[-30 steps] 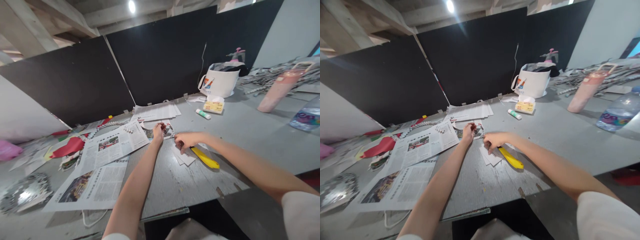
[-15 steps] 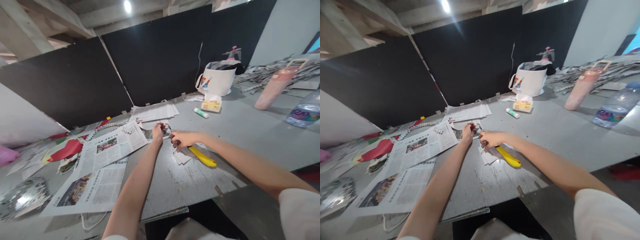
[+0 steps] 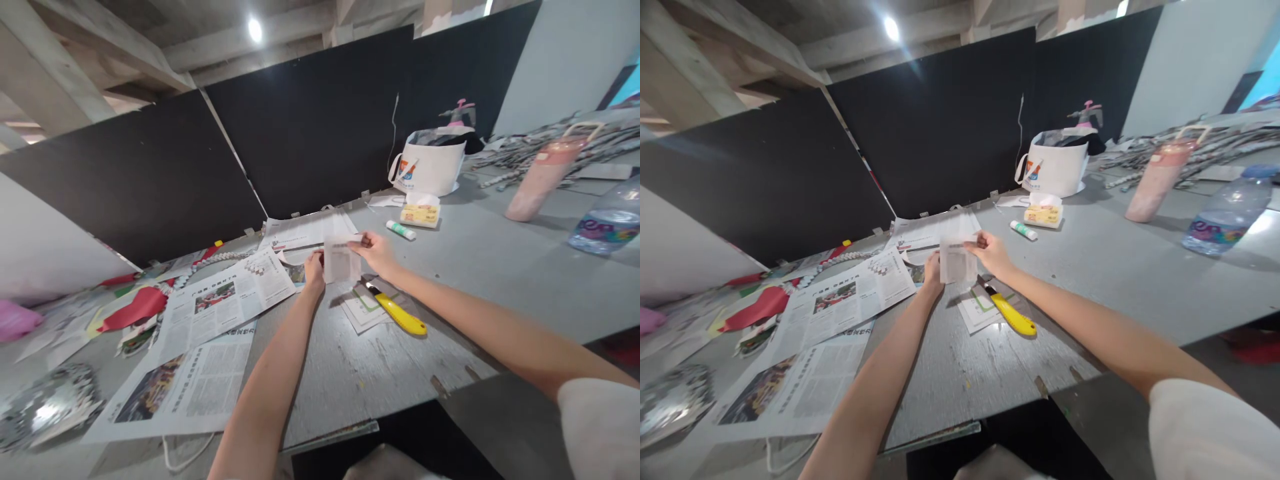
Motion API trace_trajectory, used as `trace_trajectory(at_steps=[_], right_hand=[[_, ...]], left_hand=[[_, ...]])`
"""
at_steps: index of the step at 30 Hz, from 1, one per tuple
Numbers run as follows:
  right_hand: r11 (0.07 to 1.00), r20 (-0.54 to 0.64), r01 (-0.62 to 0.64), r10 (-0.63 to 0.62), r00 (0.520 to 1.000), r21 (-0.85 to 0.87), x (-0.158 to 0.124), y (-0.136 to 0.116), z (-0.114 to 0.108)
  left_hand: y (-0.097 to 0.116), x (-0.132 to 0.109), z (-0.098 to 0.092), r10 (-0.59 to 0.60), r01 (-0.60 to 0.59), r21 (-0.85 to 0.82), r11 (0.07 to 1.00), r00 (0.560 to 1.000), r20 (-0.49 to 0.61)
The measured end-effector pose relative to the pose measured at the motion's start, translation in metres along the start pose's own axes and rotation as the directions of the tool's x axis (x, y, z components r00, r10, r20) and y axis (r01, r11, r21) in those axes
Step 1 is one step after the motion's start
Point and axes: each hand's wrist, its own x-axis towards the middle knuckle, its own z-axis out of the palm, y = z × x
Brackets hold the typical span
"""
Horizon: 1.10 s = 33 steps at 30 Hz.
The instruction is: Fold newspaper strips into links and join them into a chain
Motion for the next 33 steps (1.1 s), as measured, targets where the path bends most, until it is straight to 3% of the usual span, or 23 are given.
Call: trace_trajectory(at_steps=[3,5,7,9,12,15,17,24,33], right_hand=[[0.998,-0.263,-0.054,0.046,0.964,-0.02,0.003,0.019,-0.002],[0.995,-0.309,-0.098,0.081,0.948,-0.037,0.003,0.031,-0.004],[0.991,-0.279,-0.134,0.125,0.952,-0.011,0.003,0.039,-0.005],[0.987,-0.246,-0.16,0.157,0.957,0.008,0.002,0.043,-0.005],[0.983,-0.237,-0.18,0.17,0.956,-0.02,0.0,0.042,-0.003],[0.976,-0.176,-0.218,0.21,0.962,-0.027,-0.002,0.038,-0.001],[0.973,-0.1,-0.23,0.228,0.969,-0.013,-0.001,0.037,-0.001],[0.926,0.157,-0.348,0.326,0.932,0.149,0.011,0.045,-0.008],[0.94,0.078,-0.339,0.34,0.937,-0.029,0.008,0.045,-0.012]], left_hand=[[0.0,-0.006,0.006,0.016,-0.02,0.028,0.999,0.991,0.134],[0.001,-0.012,0.011,0.042,-0.082,0.14,0.987,0.963,0.266],[0.002,-0.016,0.014,0.059,-0.152,0.273,0.95,0.945,0.32],[0.003,-0.018,0.015,0.061,-0.173,0.375,0.911,0.954,0.292],[0.004,-0.016,0.013,0.055,-0.116,0.426,0.897,0.987,0.153],[0.003,-0.011,0.009,0.05,-0.05,0.318,0.947,0.999,0.008],[0.002,-0.01,0.007,0.063,-0.054,0.228,0.972,0.998,-0.031],[0.004,-0.017,0.008,-0.016,-0.002,0.224,0.975,0.997,0.077],[0.003,-0.014,0.008,0.046,-0.046,0.306,0.951,0.999,0.007]])
